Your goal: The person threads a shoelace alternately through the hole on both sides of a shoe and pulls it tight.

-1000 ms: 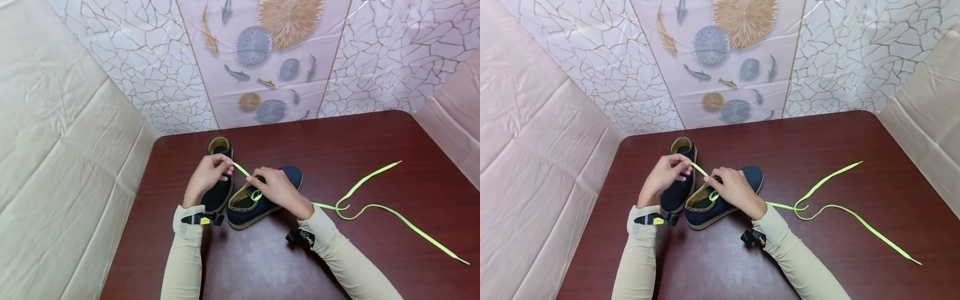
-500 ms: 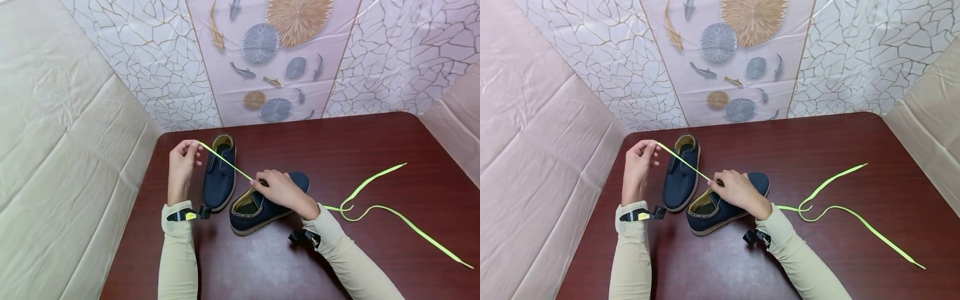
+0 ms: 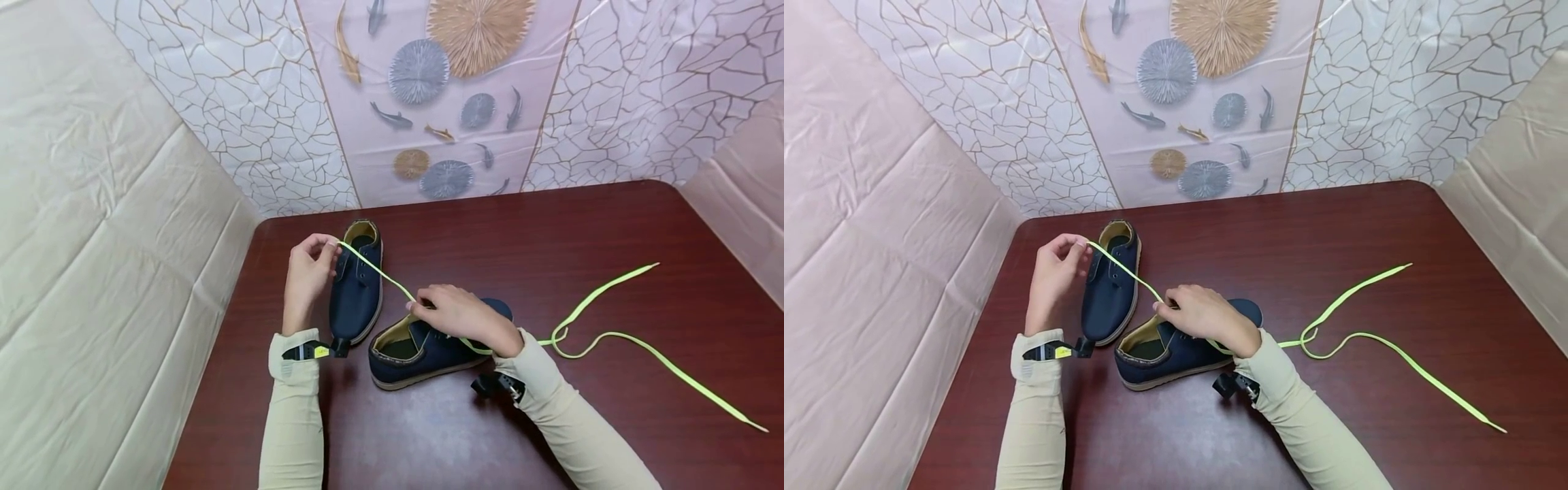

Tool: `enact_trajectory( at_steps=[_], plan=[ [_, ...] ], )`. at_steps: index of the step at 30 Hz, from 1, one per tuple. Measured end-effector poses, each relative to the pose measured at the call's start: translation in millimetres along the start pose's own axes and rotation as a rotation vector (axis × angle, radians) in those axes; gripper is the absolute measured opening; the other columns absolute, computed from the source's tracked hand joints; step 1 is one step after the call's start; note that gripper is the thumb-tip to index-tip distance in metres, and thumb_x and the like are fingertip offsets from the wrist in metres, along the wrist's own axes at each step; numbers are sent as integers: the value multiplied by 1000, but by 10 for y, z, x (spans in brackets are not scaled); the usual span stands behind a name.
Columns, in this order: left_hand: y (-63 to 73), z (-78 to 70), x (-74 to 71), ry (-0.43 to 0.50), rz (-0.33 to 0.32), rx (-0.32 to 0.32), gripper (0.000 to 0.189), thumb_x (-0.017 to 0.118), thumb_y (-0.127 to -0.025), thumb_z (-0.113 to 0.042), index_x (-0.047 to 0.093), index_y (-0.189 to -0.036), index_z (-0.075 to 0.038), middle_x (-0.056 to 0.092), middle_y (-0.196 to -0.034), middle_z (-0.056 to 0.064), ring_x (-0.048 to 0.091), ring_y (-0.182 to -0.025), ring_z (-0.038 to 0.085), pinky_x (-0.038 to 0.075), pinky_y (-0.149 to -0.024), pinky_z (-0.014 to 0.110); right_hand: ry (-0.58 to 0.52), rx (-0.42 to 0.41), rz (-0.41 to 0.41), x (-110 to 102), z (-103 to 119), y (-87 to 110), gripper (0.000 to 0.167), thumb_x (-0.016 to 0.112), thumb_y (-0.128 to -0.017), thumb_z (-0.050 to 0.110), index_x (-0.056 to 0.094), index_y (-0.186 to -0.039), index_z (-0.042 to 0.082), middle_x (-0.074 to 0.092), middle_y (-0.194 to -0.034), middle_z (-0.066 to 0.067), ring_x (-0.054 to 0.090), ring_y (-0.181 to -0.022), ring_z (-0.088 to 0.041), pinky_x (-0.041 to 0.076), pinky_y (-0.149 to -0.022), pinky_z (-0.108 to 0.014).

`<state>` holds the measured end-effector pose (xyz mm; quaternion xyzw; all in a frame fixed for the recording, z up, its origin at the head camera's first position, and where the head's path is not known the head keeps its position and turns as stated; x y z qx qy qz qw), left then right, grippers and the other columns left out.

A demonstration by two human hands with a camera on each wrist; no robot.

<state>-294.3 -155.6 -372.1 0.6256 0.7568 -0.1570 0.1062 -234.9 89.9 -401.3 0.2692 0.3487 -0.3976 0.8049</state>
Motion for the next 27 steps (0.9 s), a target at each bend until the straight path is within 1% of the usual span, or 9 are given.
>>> enact_trajectory(
  at_steps=[3, 5, 8, 10, 14, 18, 22, 25, 27],
  plan=[
    [-12, 3, 13, -97, -10, 44, 20, 63, -107, -20, 73, -115, -4, 71, -105, 17, 64, -86, 23, 53, -78, 33, -3, 17, 32, 0, -5, -2, 36, 56, -109, 40, 60, -83, 17, 52, -72, 1, 51, -64, -16, 40, -61, -33],
    [-28, 29, 37, -179, -20, 56, 23, 64, -107, -22, 72, -120, -6, 69, -116, 16, 63, -105, 28, 50, -93, 41, -6, 24, 55, 1, -16, 4, 36, 56, -109, 42, 59, -83, 16, 52, -72, 1, 51, -63, -15, 41, -62, -32],
    [-54, 111, 119, -297, -7, 42, 36, 65, -106, -28, 66, -136, -10, 59, -141, 18, 49, -134, 38, 39, -111, 54, -18, 31, 99, 3, -49, 23, 38, 56, -109, 45, 59, -85, 15, 51, -70, 2, 50, -62, -14, 40, -62, -32],
    [-70, 193, 203, -366, 30, 9, 49, 64, -105, -33, 56, -150, -13, 47, -154, 22, 36, -145, 44, 31, -117, 60, -29, 18, 125, -10, -74, 38, 38, 56, -108, 46, 61, -87, 14, 49, -70, 3, 48, -63, -14, 40, -64, -31],
    [-81, 369, 413, -414, 141, -50, 67, 59, -108, -38, 32, -166, -21, 30, -166, 25, 25, -153, 49, 29, -119, 67, -73, -14, 152, -101, -149, 68, 36, 58, -108, 47, 68, -96, 14, 55, -76, 4, 51, -68, -12, 42, -68, -31],
    [-74, 467, 565, -385, 199, -49, 68, 55, -110, -36, 24, -169, -26, 28, -168, 23, 28, -153, 49, 33, -118, 66, -36, -4, 81, -271, -317, 107, 31, 61, -107, 39, 72, -107, 10, 66, -88, 0, 59, -80, -16, 48, -76, -36],
    [-64, 500, 599, -396, 183, -24, 64, 56, -111, -32, 28, -168, -29, 32, -167, 22, 35, -150, 46, 35, -117, 63, 130, 122, 8, -412, -576, 172, 26, 66, -104, 33, 69, -107, 7, 70, -97, -7, 65, -88, -24, 53, -79, -46],
    [-61, 535, 598, -430, 185, -16, 65, 59, -109, -22, 30, -167, -32, 35, -164, 22, 42, -145, 46, 41, -113, 62, 234, 230, 38, -407, -748, 196, 26, 70, -100, 32, 67, -106, 6, 66, -105, -14, 64, -95, -32, 53, -82, -54],
    [-59, 551, 591, -442, 201, -8, 66, 60, -108, -17, 31, -166, -32, 36, -164, 22, 47, -142, 46, 44, -110, 61, 269, 267, 67, -369, -819, 186, 28, 73, -98, 30, 65, -107, 4, 62, -110, -20, 63, -99, -38, 53, -85, -57]
  ],
)
Point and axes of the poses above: each hand's wrist, its own y-axis away from the middle knuckle, its own x-axis out of the palm, z = x × y, the point moved 8 cm from there along -y, towards the middle knuckle
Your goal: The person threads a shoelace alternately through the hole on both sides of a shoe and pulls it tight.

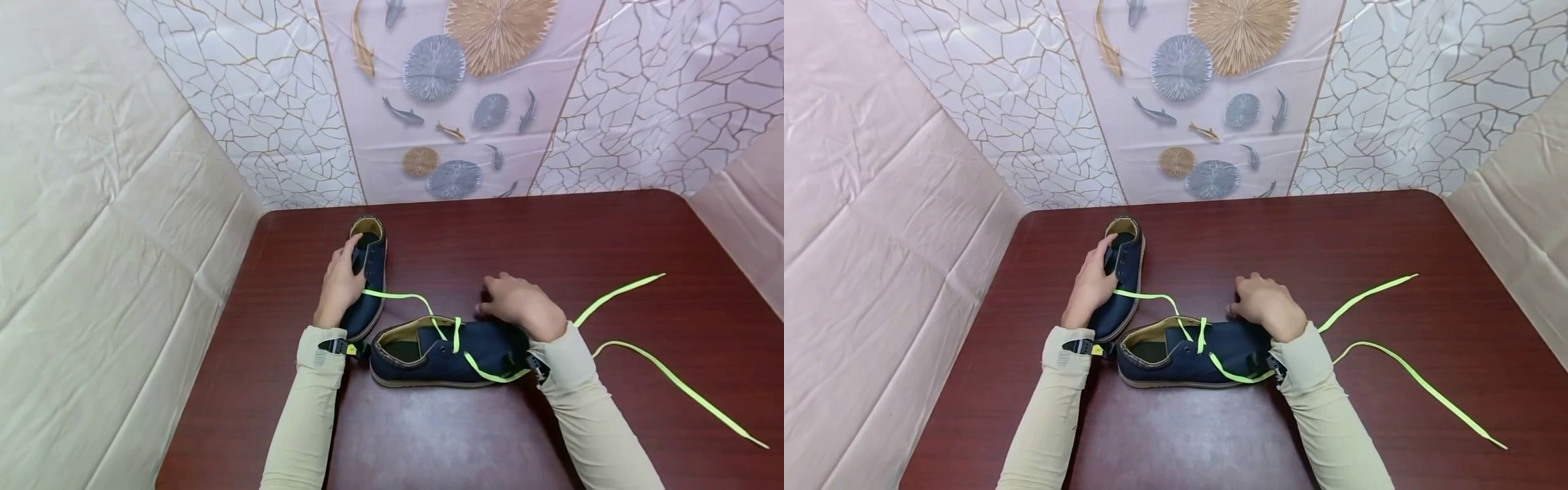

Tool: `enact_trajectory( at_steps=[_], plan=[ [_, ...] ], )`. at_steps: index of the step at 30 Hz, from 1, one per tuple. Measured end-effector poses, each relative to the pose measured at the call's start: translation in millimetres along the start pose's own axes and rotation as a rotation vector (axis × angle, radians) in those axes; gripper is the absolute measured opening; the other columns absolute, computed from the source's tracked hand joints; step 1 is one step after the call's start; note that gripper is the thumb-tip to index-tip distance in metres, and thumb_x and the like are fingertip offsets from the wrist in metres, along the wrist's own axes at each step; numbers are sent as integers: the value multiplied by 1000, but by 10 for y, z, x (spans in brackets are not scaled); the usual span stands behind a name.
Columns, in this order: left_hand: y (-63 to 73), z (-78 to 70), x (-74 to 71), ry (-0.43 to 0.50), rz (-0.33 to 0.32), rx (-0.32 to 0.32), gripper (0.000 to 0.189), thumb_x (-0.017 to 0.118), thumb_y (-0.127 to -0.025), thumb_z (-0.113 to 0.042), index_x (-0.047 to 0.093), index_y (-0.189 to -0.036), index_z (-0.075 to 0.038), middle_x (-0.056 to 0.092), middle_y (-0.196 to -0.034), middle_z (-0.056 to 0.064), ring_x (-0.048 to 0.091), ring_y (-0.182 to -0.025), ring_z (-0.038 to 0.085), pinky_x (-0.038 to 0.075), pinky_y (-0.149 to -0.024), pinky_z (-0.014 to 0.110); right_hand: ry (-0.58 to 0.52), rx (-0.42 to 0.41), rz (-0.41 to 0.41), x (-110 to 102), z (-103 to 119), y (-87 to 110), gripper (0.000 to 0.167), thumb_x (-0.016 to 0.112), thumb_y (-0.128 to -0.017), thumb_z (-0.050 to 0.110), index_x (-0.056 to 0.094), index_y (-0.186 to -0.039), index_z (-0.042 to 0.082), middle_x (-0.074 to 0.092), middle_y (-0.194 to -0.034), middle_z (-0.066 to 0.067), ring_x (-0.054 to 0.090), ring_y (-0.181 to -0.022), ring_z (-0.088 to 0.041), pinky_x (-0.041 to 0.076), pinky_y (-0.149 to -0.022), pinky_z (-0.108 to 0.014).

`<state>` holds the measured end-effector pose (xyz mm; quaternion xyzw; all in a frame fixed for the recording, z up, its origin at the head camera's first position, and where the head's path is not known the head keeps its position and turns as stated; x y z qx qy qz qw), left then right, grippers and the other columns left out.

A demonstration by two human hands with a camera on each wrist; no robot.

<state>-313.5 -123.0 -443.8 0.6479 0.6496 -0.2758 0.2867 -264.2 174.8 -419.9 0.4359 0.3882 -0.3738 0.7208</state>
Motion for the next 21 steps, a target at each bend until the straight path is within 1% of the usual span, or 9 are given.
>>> enact_trajectory(
  at_steps=[4, 7, 10, 12, 14, 16, 18, 19, 21],
  plan=[
    [-4, -1, -17, 5, 34, 39, 63, 55, -109, -8, 34, -165, -29, 37, -164, 21, 48, -142, 45, 44, -111, 60, 2, 18, 19, 83, -48, -53, 34, 78, -95, 23, 63, -113, -1, 57, -119, -29, 61, -103, -45, 53, -90, -58],
    [-7, 13, -63, 13, 36, 58, 59, 50, -109, -1, 40, -161, -27, 44, -160, 20, 52, -137, 43, 46, -106, 57, -13, -10, 27, 111, -36, -93, 30, 79, -93, 16, 62, -110, -2, 59, -113, -26, 62, -100, -42, 53, -88, -54],
    [-2, 31, -105, 17, 32, 75, 56, 47, -107, 4, 49, -153, -27, 56, -149, 20, 63, -107, 40, 50, -84, 50, -35, -55, 75, 156, -5, -130, 23, 77, -93, 9, 60, -106, 0, 61, -101, -17, 61, -92, -33, 52, -81, -46],
    [4, 24, -113, 20, 45, 100, 54, 46, -105, 7, 55, -146, -27, 61, -143, 19, 59, -86, 36, 45, -73, 44, -56, -76, 120, 196, 16, -149, 19, 74, -96, 7, 59, -105, 2, 61, -96, -11, 59, -88, -27, 50, -77, -39],
    [13, -9, -103, 25, 72, 141, 53, 45, -104, 9, 58, -141, -26, 62, -140, 18, 52, -73, 33, 41, -68, 41, -81, -90, 154, 223, 27, -158, 16, 72, -97, 6, 58, -106, 3, 61, -93, -8, 57, -83, -23, 47, -73, -35],
    [24, -72, -81, 30, 104, 195, 53, 45, -102, 12, 62, -137, -24, 63, -141, 16, 49, -72, 30, 40, -70, 40, -105, -92, 167, 226, 12, -155, 13, 70, -98, 7, 59, -105, 5, 60, -92, -7, 56, -81, -21, 45, -71, -33],
    [41, -147, -59, 33, 129, 240, 54, 45, -101, 15, 65, -134, -23, 63, -142, 14, 49, -73, 30, 40, -72, 40, -103, -100, 146, 183, -19, -128, 15, 72, -97, 10, 61, -104, 4, 61, -93, -8, 57, -82, -23, 46, -72, -35],
    [48, -186, -45, 36, 139, 259, 53, 46, -101, 15, 67, -133, -21, 64, -141, 13, 48, -71, 32, 40, -72, 41, -92, -92, 125, 150, -52, -111, 17, 74, -96, 12, 62, -105, 4, 61, -94, -9, 58, -84, -25, 48, -74, -37],
    [64, -267, -18, 30, 152, 292, 47, 49, -103, 12, 70, -132, -18, 65, -140, 12, 54, -81, 32, 44, -78, 42, -60, -62, 70, 71, -139, -64, 27, 77, -93, 16, 62, -109, 0, 62, -103, -17, 60, -95, -34, 51, -81, -46]
  ],
)
Point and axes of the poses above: each hand's wrist, its own y-axis away from the middle knuckle, its own x-axis out of the palm, z = x × y, the point moved 8 cm from there along -y, towards the middle knuckle
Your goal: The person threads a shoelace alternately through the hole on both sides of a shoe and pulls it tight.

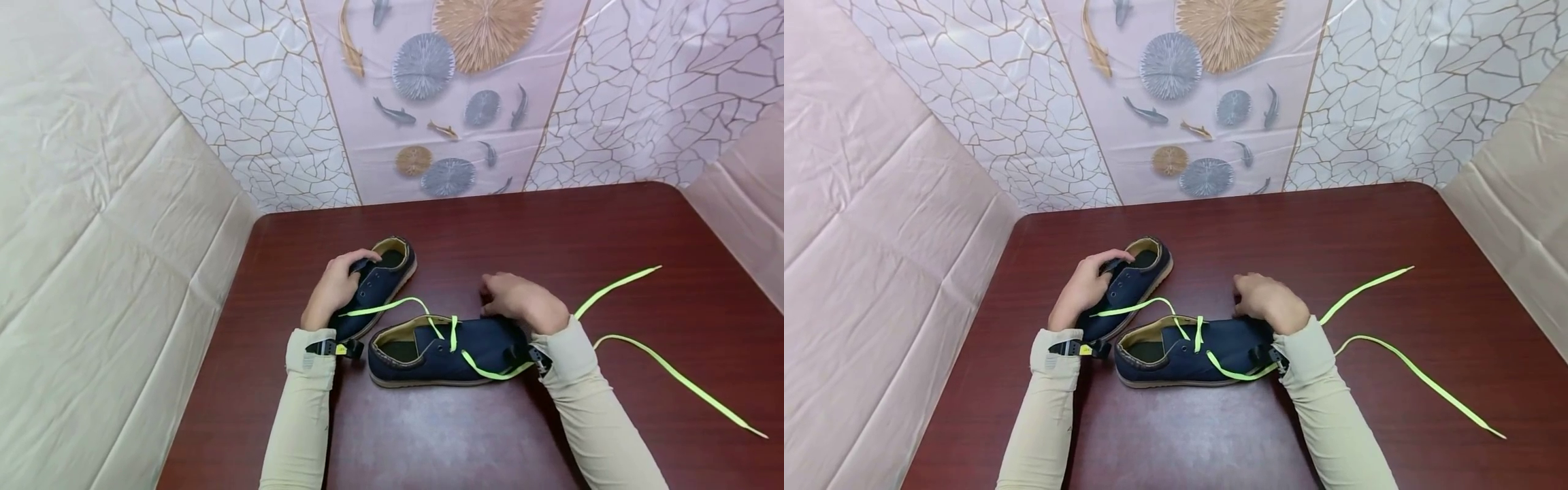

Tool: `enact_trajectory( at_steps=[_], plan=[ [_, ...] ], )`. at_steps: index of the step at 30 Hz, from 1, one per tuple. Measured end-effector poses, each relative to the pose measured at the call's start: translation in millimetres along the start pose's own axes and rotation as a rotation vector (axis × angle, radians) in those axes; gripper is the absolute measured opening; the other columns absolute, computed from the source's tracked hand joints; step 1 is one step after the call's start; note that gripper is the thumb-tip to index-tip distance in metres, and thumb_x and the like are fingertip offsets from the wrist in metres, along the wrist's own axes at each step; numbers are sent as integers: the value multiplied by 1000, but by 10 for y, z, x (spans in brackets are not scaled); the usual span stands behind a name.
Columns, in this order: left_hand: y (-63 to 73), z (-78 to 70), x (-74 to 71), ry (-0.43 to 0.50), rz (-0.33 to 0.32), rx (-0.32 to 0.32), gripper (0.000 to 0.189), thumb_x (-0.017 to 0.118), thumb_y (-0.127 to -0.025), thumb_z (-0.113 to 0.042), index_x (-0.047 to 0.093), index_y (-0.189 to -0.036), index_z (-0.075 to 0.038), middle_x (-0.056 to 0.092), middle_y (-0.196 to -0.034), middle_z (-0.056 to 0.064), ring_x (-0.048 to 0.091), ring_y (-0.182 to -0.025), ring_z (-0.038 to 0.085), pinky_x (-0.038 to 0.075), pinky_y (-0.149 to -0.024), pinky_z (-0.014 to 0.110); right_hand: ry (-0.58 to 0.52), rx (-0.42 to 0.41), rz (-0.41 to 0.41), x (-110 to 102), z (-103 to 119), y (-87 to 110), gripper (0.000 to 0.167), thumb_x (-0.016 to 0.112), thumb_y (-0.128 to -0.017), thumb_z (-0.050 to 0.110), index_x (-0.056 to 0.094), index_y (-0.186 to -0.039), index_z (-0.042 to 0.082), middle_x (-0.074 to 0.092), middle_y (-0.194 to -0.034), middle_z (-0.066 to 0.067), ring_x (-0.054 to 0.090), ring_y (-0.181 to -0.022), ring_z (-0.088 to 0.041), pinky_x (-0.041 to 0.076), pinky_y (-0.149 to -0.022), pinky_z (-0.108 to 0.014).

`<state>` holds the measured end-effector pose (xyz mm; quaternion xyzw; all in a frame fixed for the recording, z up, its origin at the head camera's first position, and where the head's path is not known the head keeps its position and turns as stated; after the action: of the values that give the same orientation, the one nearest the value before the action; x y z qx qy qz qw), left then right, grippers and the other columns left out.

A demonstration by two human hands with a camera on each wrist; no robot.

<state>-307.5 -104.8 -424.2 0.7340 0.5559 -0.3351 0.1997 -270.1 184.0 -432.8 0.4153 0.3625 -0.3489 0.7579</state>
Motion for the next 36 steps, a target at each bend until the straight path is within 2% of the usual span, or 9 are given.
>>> enact_trajectory(
  at_steps=[3, 5, 8, 11, 19, 23, 26, 31, 36],
  plan=[
    [6, -104, 28, -25, 19, 34, 33, 57, -106, 1, 72, -131, -15, 66, -140, 12, 64, -105, 33, 51, -93, 46, 41, 105, -69, -102, -162, 72, 51, 81, -91, 22, 57, -125, -7, 55, -123, -33, 53, -116, -52, 50, -93, -63],
    [13, -157, 45, -45, 38, 52, 27, 61, -107, -7, 73, -131, -13, 64, -141, 13, 60, -128, 32, 48, -107, 49, 32, 188, -73, -117, -271, 104, 66, 81, -91, 24, 48, -137, -11, 44, -134, -41, 44, -124, -62, 46, -96, -71],
    [27, -198, 66, -55, 75, 61, 26, 65, -106, -13, 73, -131, -12, 59, -147, 16, 52, -141, 36, 44, -114, 54, 21, 260, -25, -77, -374, 119, 81, 81, -92, 25, 35, -147, -13, 33, -142, -47, 38, -127, -68, 43, -99, -75],
    [28, -192, 97, -60, 118, 49, 29, 67, -105, -14, 71, -134, -13, 51, -155, 20, 44, -148, 39, 41, -117, 56, 35, 270, 42, -17, -378, 103, 89, 81, -92, 24, 29, -153, -14, 25, -148, -48, 32, -133, -71, 41, -103, -74],
    [45, -196, 210, -46, 231, 57, 40, 67, -104, -13, 63, -144, -17, 38, -164, 20, 33, -155, 38, 34, -121, 57, 33, 224, 148, 85, -271, 77, 85, 70, -99, 16, 18, -160, -14, 12, -163, -45, 22, -149, -63, 33, -116, -69],
    [46, -177, 247, -71, 250, 64, 40, 64, -106, -17, 61, -147, -20, 38, -165, 19, 32, -155, 38, 29, -122, 63, 24, 182, 118, 52, -265, 61, 79, 74, -98, 21, 30, -154, -14, 24, -158, -46, 30, -146, -61, 37, -115, -66],
    [43, -155, 294, -130, 287, 54, 39, 56, -111, -27, 57, -150, -25, 31, -169, 17, 26, -158, 38, 22, -122, 67, 50, 175, 77, 0, -301, 62, 70, 79, -95, 26, 43, -138, -14, 39, -143, -45, 40, -134, -61, 42, -108, -65],
    [61, -133, 312, -194, 330, 33, 43, 40, -115, -40, 50, -155, -29, 20, -173, 16, 19, -160, 40, 16, -123, 66, 23, 245, 68, -62, -430, 156, 89, 83, -91, 32, 34, -149, -13, 26, -147, -46, 28, -135, -66, 40, -105, -72],
    [69, -107, 294, -197, 328, 29, 42, 39, -115, -40, 50, -155, -31, 21, -173, 14, 19, -159, 38, 17, -124, 64, -48, 352, 128, -53, -627, 310, 114, 86, -87, 36, 12, -160, -11, 5, -153, -50, 24, -139, -71, 37, -107, -75]
  ],
)
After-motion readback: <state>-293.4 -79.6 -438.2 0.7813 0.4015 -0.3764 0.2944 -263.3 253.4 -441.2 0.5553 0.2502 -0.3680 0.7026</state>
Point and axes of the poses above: each hand's wrist, its own y-axis away from the middle knuckle, its own x-axis out of the palm, z = x × y, the point moved 8 cm from there along -y, towards the middle knuckle
